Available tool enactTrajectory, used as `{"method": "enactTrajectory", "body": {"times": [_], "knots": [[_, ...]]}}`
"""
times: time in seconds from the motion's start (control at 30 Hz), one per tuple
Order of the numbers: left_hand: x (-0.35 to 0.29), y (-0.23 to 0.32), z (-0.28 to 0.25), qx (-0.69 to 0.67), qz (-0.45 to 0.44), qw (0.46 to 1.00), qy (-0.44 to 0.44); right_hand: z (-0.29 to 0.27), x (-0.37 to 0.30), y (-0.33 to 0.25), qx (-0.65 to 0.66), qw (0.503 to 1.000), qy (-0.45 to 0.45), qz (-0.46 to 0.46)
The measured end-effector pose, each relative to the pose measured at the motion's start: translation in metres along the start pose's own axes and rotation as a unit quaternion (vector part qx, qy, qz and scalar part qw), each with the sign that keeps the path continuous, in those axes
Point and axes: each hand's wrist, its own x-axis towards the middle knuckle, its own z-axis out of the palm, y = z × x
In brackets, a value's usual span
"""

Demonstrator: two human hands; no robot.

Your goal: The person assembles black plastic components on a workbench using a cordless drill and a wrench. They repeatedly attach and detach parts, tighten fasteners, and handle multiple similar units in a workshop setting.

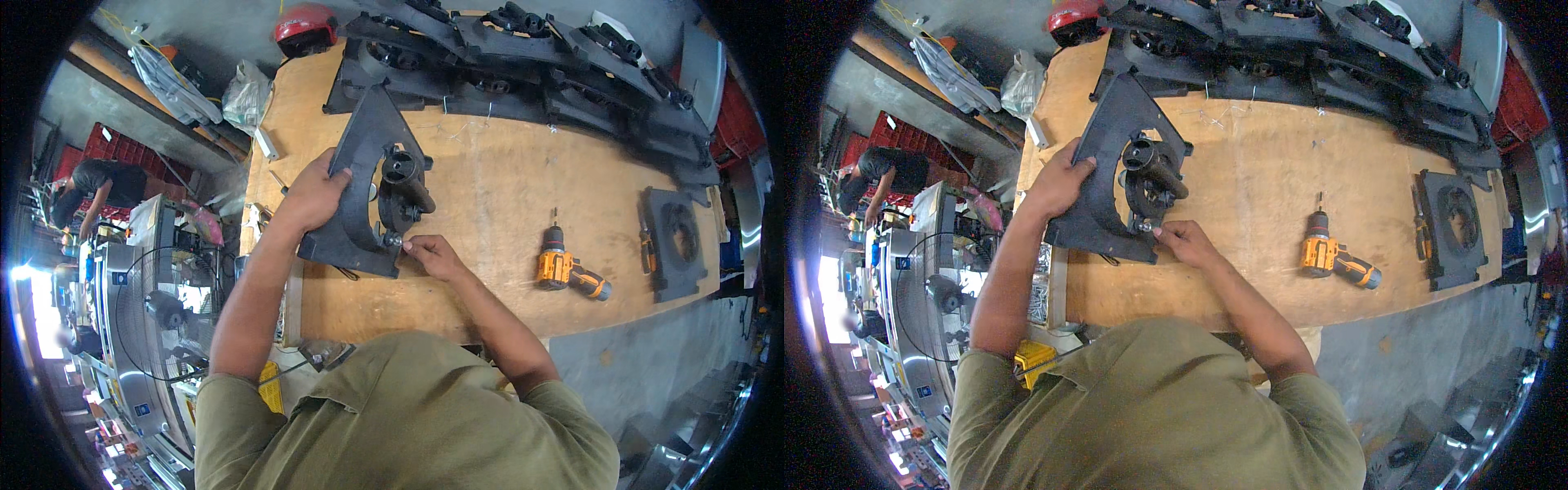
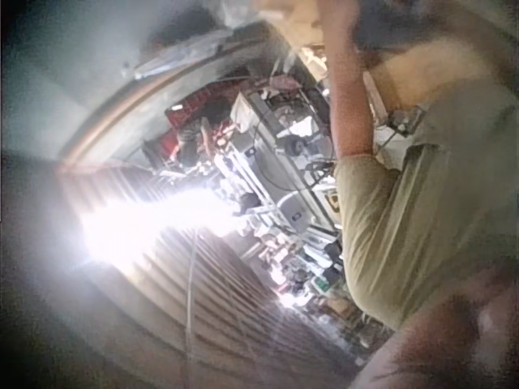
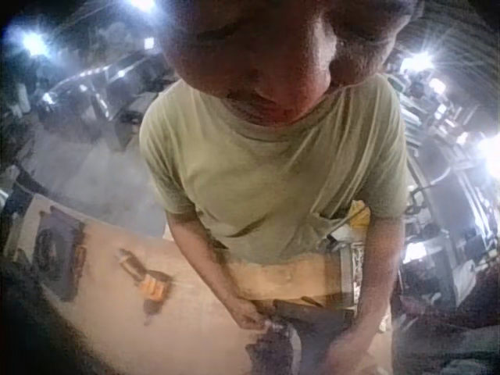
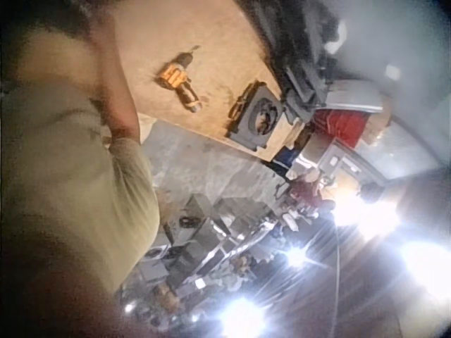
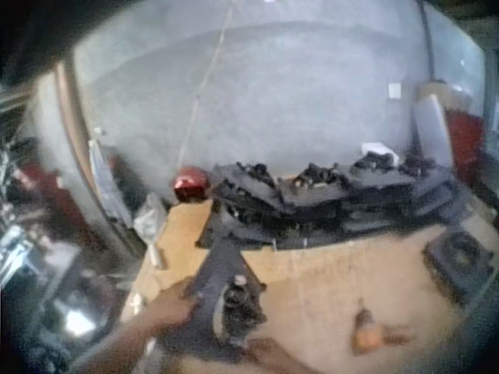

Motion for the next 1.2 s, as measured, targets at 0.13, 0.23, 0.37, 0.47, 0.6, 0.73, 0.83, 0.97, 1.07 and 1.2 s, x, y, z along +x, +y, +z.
{"method": "enactTrajectory", "body": {"times": [0.13, 0.23, 0.37, 0.47, 0.6, 0.73, 0.83, 0.97, 1.07, 1.2], "knots": [[0.000, 0.002, -0.004, 0.082, -0.004, 0.997, -0.006, -0.013, 0.016, 0.005, -0.066, 0.997, -0.035, -0.023], [-0.001, 0.003, -0.003, 0.053, -0.004, 0.999, -0.003, -0.013, 0.022, 0.003, 0.002, 0.994, -0.111, -0.003], [-0.001, 0.000, -0.002, 0.019, -0.006, 1.000, 0.012, 0.037, 0.000, -0.008, 0.149, 0.968, -0.043, 0.197], [0.002, -0.005, -0.003, 0.021, -0.007, 1.000, -0.001, 0.070, -0.031, -0.023, 0.516, 0.812, -0.082, 0.260], [0.003, -0.008, 0.000, 0.066, 0.023, 0.997, 0.016, 0.070, -0.040, -0.037, 0.472, 0.826, -0.010, 0.308], [0.002, -0.007, -0.002, 0.052, -0.009, 0.999, 0.009, 0.044, -0.033, -0.037, 0.229, 0.951, 0.047, 0.204], [0.001, -0.009, -0.002, 0.049, -0.013, 0.999, 0.008, 0.014, -0.020, -0.033, -0.004, 0.994, 0.017, 0.111], [0.005, -0.013, 0.001, 0.054, 0.003, 0.998, 0.025, -0.023, 0.009, -0.033, -0.236, 0.970, -0.064, 0.002], [0.005, -0.015, 0.000, 0.038, 0.008, 0.999, 0.018, -0.039, 0.026, -0.024, -0.291, 0.949, -0.091, -0.078], [0.005, -0.013, -0.002, 0.047, 0.010, 0.999, 0.005, -0.022, 0.029, 0.005, -0.080, 0.986, -0.145, 0.026]]}}
